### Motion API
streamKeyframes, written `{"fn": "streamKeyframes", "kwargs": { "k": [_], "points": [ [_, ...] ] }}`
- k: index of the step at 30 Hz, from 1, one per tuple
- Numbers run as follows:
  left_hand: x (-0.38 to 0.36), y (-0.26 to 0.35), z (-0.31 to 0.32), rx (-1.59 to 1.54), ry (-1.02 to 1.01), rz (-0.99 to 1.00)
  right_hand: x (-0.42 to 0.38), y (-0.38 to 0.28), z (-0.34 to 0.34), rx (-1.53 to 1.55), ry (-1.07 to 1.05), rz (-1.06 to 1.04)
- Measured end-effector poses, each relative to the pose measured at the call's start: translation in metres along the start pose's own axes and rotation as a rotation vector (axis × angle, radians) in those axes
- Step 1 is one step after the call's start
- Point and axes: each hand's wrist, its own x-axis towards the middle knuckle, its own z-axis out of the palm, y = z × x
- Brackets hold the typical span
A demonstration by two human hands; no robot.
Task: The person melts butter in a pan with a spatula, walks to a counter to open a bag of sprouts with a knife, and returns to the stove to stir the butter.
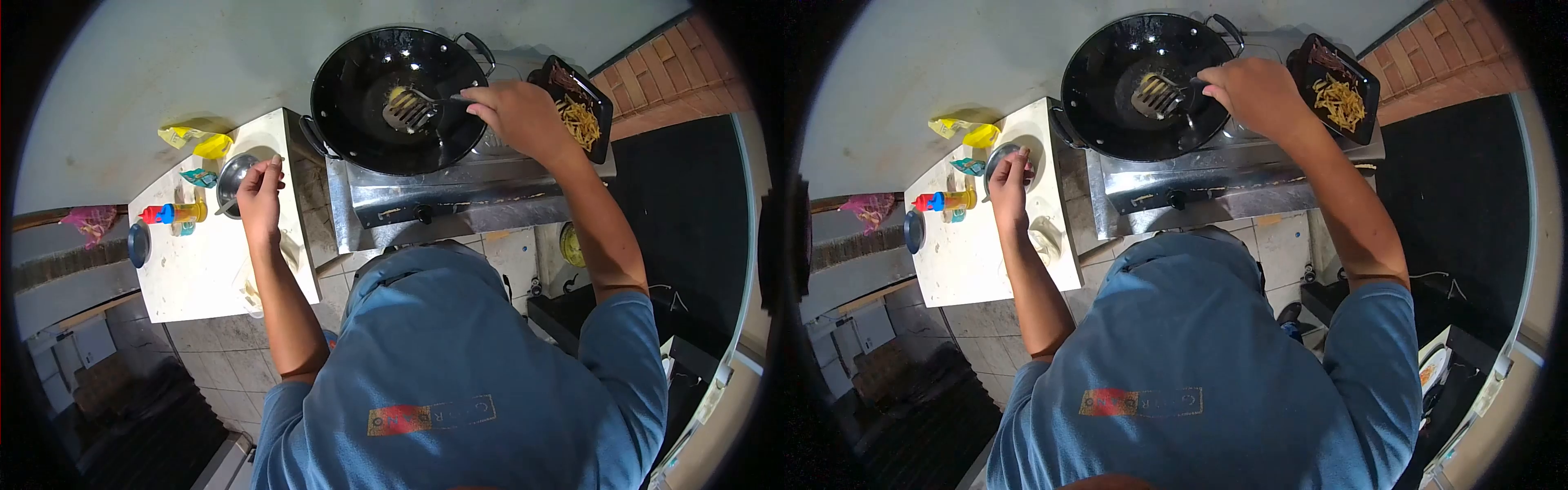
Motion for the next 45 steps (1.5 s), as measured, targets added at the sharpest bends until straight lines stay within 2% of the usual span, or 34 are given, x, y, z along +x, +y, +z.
{"fn": "streamKeyframes", "kwargs": {
  "k": [6,11,24,26,30,32,36,39,41,45],
  "points": [
    [0.001,0.001,-0.002,-0.01,-0.009,-0.002,-0.014,-0.005,0.0,-0.171,-0.082,-0.064],
    [0.003,0.0,0.002,-0.016,-0.019,-0.012,-0.021,-0.003,0.001,-0.054,-0.01,-0.08],
    [0.006,-0.005,0.009,-0.024,-0.056,-0.022,-0.027,-0.011,-0.015,0.093,-0.006,0.036],
    [0.009,-0.007,0.009,-0.021,-0.077,-0.032,-0.024,-0.015,-0.025,0.092,-0.125,0.126],
    [0.008,-0.004,0.013,-0.041,-0.077,-0.028,-0.021,-0.011,-0.029,0.132,-0.076,0.133],
    [0.009,-0.006,0.014,-0.025,-0.084,-0.005,-0.016,-0.013,-0.036,0.131,-0.15,0.195],
    [0.01,-0.005,0.017,-0.012,-0.077,0.001,-0.001,-0.01,-0.032,0.175,-0.136,0.18],
    [0.009,-0.002,0.015,-0.011,-0.082,-0.017,0.014,-0.009,-0.029,0.206,-0.215,0.182],
    [0.007,-0.001,0.013,-0.013,-0.066,-0.017,0.025,-0.013,-0.031,0.264,-0.329,0.277],
    [0.006,-0.002,0.007,-0.021,-0.041,-0.024,0.038,-0.003,-0.019,0.33,-0.398,0.283]
  ]
}}
